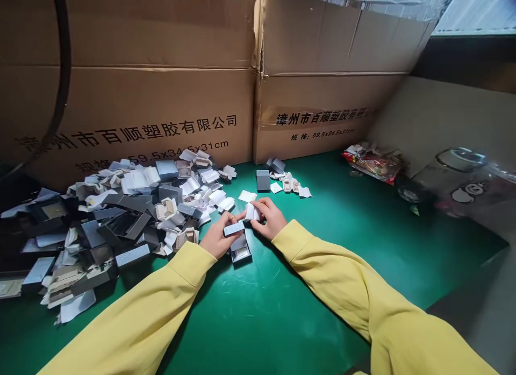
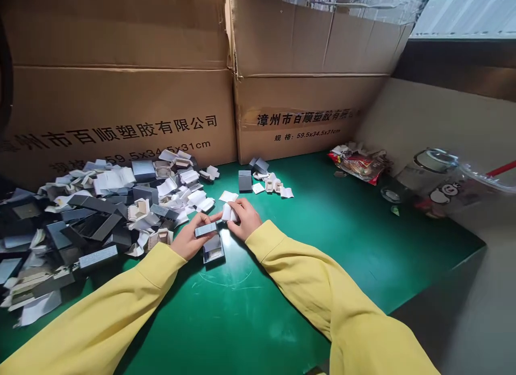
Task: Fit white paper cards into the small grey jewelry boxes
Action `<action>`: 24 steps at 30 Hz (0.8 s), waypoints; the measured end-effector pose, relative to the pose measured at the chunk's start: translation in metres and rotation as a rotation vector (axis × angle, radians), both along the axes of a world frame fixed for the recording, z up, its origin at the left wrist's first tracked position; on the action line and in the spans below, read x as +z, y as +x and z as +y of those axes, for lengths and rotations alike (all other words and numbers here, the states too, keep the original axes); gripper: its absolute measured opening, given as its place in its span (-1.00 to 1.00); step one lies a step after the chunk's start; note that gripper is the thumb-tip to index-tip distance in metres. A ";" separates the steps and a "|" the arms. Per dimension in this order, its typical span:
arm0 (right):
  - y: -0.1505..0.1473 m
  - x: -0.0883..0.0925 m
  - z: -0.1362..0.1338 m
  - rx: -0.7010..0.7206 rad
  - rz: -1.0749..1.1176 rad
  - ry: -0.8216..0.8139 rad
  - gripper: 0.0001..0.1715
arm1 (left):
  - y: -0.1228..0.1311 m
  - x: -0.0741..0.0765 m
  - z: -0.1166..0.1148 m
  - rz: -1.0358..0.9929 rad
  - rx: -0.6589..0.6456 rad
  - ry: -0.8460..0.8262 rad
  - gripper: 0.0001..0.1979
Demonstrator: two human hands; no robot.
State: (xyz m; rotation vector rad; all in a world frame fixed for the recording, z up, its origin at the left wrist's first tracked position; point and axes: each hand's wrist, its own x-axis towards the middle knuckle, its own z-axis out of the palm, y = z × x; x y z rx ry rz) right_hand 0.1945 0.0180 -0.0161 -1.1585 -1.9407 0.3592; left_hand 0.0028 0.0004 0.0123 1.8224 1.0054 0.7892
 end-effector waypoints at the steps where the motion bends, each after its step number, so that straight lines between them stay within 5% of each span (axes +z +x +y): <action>1: 0.001 -0.001 0.000 0.016 -0.006 0.008 -0.45 | -0.001 0.000 0.000 -0.012 -0.028 0.001 -0.78; 8: 0.003 -0.001 -0.003 0.018 -0.054 0.017 -0.49 | -0.001 -0.004 -0.001 -0.078 -0.048 0.014 -0.80; 15: 0.001 0.003 -0.006 -0.071 -0.072 -0.036 -0.51 | 0.002 -0.009 0.002 -0.158 0.256 0.206 -0.68; 19: 0.000 0.002 -0.006 -0.037 -0.052 -0.023 -0.53 | -0.002 -0.016 0.007 -0.131 0.387 0.279 -0.80; 24: -0.002 0.004 -0.007 0.003 0.156 -0.076 -0.56 | -0.002 -0.013 0.006 -0.092 0.427 0.247 -0.74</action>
